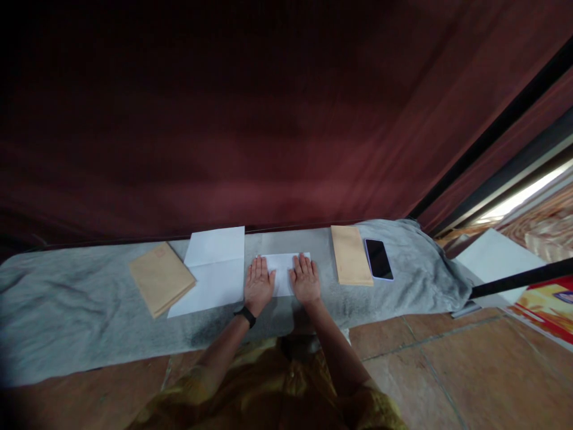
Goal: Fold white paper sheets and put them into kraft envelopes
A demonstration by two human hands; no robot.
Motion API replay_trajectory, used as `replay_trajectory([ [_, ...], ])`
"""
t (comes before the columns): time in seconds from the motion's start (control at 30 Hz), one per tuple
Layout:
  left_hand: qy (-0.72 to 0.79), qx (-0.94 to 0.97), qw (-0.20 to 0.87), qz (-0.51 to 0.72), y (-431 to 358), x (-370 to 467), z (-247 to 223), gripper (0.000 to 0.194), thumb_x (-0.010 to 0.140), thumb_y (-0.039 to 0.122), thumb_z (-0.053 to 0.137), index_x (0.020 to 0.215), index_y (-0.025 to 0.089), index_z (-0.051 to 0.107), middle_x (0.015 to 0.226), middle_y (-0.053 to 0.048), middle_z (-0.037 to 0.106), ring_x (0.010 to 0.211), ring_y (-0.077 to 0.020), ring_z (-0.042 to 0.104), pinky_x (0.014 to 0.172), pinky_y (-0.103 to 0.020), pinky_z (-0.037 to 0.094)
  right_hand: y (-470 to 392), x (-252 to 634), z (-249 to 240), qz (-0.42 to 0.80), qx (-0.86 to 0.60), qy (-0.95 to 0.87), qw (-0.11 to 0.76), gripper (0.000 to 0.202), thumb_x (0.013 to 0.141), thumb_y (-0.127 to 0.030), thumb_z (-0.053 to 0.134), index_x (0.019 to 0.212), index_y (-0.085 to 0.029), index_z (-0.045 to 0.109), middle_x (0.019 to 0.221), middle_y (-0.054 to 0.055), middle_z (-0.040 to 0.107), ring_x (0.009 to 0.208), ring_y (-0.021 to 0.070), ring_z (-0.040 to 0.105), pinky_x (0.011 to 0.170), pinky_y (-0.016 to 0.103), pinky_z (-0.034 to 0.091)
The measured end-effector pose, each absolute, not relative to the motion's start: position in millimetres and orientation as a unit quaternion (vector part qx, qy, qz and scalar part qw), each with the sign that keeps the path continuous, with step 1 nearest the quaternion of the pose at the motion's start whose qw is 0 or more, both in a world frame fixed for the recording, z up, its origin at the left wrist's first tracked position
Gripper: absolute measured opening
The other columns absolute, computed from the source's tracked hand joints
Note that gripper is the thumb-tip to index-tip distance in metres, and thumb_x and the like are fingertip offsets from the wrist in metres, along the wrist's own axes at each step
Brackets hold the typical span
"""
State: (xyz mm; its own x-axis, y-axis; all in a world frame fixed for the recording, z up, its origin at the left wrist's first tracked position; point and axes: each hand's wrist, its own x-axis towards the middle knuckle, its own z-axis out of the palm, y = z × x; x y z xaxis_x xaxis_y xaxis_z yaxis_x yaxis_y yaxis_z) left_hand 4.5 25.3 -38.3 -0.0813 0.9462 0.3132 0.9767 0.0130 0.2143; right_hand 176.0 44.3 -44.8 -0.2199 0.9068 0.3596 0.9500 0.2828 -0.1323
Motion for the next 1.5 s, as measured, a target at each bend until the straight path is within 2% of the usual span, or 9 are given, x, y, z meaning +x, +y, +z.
replay_trajectory([
  [0.17,-0.712,-0.673,0.043,-0.196,22,1,-40,0.069,0.101,0.047,0.036,0.152,0.001,0.033,0.159,-0.023,0.033,0.15,-0.0314,0.028,0.123,-0.05,0.024,43,177,-41,-0.048,-0.599,-0.778,0.183,0.051,0.105,-0.036,0.035,0.151,-0.015,0.042,0.155,0.015,0.044,0.142,0.0286,0.042,0.118,0.048,0.025],
  [0.3,-0.712,-0.675,0.038,-0.19,22,2,-37,0.063,0.101,0.042,0.039,0.154,0.008,0.034,0.161,-0.02,0.031,0.15,-0.0312,0.027,0.122,-0.052,0.024,43,165,-37,-0.031,-0.619,-0.762,0.189,0.051,0.105,-0.033,0.036,0.151,-0.013,0.043,0.152,0.017,0.047,0.14,0.0303,0.044,0.119,0.055,0.022],
  [0.47,-0.71,-0.684,0.029,-0.168,21,1,-33,0.058,0.1,0.035,0.042,0.153,0.013,0.037,0.163,-0.019,0.027,0.151,-0.0323,0.025,0.122,-0.052,0.024,35,135,-37,0.01,-0.572,-0.796,0.198,0.049,0.106,-0.033,0.032,0.149,-0.015,0.045,0.155,0.012,0.045,0.142,0.0254,0.042,0.119,0.047,0.026],
  [0.6,-0.707,-0.689,0.022,-0.16,20,0,-32,0.058,0.099,0.032,0.042,0.154,0.014,0.035,0.163,-0.018,0.025,0.151,-0.032,0.024,0.122,-0.053,0.023,29,129,-41,0.005,-0.56,-0.803,0.203,0.05,0.106,-0.036,0.032,0.15,-0.014,0.044,0.156,0.012,0.043,0.143,0.0263,0.041,0.119,0.047,0.025],
  [0.8,-0.711,-0.684,0.023,-0.162,20,1,-31,0.06,0.1,0.039,0.041,0.154,0.013,0.036,0.162,-0.02,0.026,0.151,-0.0325,0.024,0.122,-0.053,0.023,31,151,-42,-0.02,-0.57,-0.801,0.182,0.051,0.106,-0.036,0.034,0.152,-0.016,0.041,0.158,0.012,0.04,0.144,0.0274,0.04,0.118,0.046,0.026],
  [1.07,-0.71,-0.679,0.023,-0.184,20,1,-33,0.068,0.098,0.052,0.043,0.153,0.012,0.036,0.162,-0.019,0.029,0.151,-0.0326,0.026,0.122,-0.053,0.025,28,182,-47,-0.052,-0.604,-0.774,0.183,0.054,0.105,-0.04,0.037,0.153,-0.015,0.038,0.156,0.015,0.043,0.143,0.0284,0.04,0.117,0.047,0.026],
  [1.3,-0.715,-0.667,0.038,-0.206,15,7,-32,0.063,0.102,0.04,0.035,0.153,0.004,0.033,0.16,-0.022,0.03,0.152,-0.0327,0.023,0.122,-0.057,0.022,25,196,-52,-0.058,-0.611,-0.764,0.197,0.056,0.104,-0.039,0.035,0.153,-0.013,0.038,0.155,0.017,0.044,0.142,0.0293,0.04,0.116,0.049,0.026],
  [1.4,-0.687,-0.697,0.025,-0.203,12,28,-29,0.06,0.102,0.035,0.031,0.154,0.005,0.031,0.161,-0.018,0.031,0.153,-0.0281,0.021,0.125,-0.052,0.019,25,196,-53,-0.061,-0.612,-0.764,0.196,0.055,0.104,-0.039,0.035,0.153,-0.012,0.039,0.154,0.017,0.044,0.142,0.0294,0.039,0.116,0.049,0.026],
  [1.5,-0.637,-0.749,-0.014,-0.183,11,54,-29,0.059,0.103,0.035,0.029,0.154,0.006,0.032,0.16,-0.015,0.035,0.152,-0.025,0.025,0.125,-0.047,0.023,24,197,-53,-0.063,-0.608,-0.769,0.186,0.055,0.103,-0.034,0.037,0.153,-0.012,0.039,0.156,0.017,0.042,0.143,0.0288,0.038,0.117,0.048,0.025],
])
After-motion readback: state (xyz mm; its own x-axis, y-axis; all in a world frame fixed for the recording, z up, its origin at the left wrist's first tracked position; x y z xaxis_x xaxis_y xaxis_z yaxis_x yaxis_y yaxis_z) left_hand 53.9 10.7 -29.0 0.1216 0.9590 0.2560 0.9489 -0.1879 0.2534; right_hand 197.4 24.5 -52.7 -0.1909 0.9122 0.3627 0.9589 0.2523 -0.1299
